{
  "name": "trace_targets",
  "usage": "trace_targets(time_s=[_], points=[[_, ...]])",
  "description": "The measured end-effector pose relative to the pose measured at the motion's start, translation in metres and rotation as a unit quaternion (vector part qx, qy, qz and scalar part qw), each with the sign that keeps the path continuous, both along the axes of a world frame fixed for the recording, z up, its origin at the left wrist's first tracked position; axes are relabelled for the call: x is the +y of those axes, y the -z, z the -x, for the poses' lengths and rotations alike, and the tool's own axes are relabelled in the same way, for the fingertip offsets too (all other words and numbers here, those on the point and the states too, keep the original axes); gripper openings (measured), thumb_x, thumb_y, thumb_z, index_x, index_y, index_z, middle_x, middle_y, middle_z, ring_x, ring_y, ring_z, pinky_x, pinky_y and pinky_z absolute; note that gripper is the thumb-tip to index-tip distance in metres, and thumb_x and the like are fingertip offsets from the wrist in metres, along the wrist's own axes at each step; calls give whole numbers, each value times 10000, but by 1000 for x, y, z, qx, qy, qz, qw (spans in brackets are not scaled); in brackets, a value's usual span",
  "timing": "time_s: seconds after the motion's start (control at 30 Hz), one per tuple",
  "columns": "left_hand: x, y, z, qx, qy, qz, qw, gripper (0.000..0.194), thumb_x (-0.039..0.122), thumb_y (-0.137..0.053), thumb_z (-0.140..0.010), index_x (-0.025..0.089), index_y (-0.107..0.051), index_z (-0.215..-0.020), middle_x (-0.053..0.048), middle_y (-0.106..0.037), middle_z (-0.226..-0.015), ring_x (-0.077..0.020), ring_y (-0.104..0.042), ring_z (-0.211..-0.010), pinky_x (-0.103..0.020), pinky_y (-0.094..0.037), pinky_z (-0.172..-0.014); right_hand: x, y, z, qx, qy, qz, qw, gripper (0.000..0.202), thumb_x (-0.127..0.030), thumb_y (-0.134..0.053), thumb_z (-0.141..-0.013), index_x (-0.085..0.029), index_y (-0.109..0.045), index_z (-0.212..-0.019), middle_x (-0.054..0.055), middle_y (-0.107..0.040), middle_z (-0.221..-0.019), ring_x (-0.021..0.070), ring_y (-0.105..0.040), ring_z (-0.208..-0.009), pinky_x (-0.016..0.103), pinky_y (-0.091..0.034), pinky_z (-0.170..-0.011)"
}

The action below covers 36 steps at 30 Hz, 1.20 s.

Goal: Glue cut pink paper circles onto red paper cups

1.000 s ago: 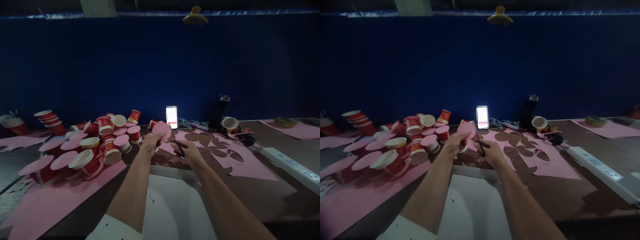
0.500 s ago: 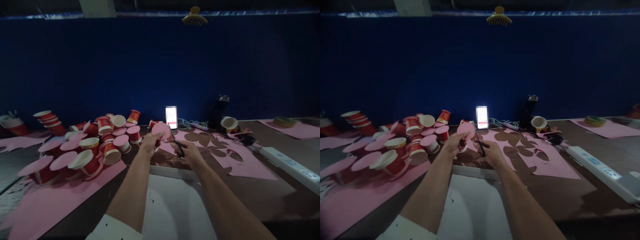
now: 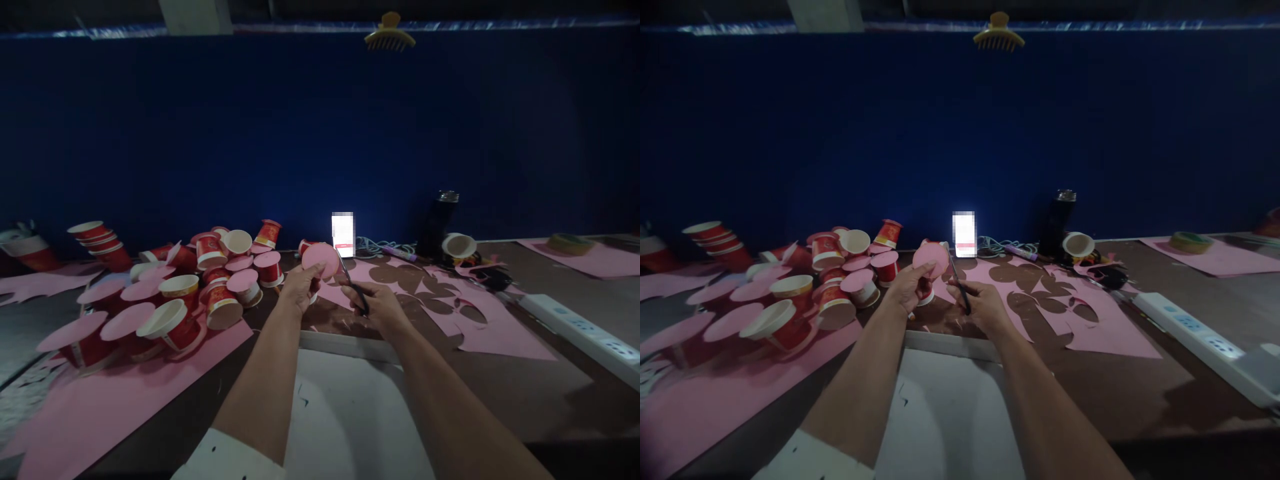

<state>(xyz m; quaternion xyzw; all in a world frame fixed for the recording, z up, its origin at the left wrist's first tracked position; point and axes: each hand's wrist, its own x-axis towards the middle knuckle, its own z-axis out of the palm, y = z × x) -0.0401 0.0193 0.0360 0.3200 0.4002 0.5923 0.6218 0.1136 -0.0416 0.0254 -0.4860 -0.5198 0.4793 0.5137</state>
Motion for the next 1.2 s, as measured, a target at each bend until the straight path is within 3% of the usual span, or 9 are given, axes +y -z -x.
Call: trace_targets(time_s=[0.23, 0.43, 0.6, 0.87, 1.2], points=[[1, 0, 0, -13, -5, 7, 1000, 280, 196, -800, -557, 123, -584, -719, 35, -541, -513, -40, -448, -398, -145, -337, -376, -1, -2, 1, 14, 0, 20, 1000, 485, -433, -761, -636, -152, -720, -1030, -35, -530, -550, 73, -446, -463, 214, -336, -445], [4, 0, 3, -106, 4, 30, 994, 205, 131, -750, -627, 126, -580, -742, 34, -576, -544, -39, -482, -405, -139, -386, -396, 8, 9, -3, 28, 35, 3, 999, 473, -435, -759, -644, -148, -717, -1018, -16, -568, -592, 79, -497, -492, 208, -387, -470], [3, -3, 4, -146, 11, 32, 989, 194, 113, -743, -642, 130, -572, -732, 27, -593, -569, -39, -501, -437, -132, -390, -408, 7, 9, -1, 29, 23, 33, 999, 519, -448, -775, -618, -146, -709, -1035, -15, -559, -579, 91, -495, -488, 211, -377, -443], [2, -1, 1, -49, -4, -12, 999, 241, 160, -776, -595, 122, -584, -736, 17, -593, -585, -46, -491, -434, -153, -344, -401, 0, -1, 1, 24, -4, -4, 1000, 530, -473, -762, -624, -150, -716, -1042, -7, -578, -607, 93, -502, -522, 236, -398, -512], [-1, -3, 0, -14, 13, -23, 1000, 318, 215, -817, -537, 110, -607, -752, 6, -593, -608, -39, -477, -464, -147, -340, -418, -4, -7, 0, 27, -10, -1, 1000, 534, -446, -768, -618, -150, -712, -1059, -17, -569, -595, 88, -500, -525, 226, -366, -517]])
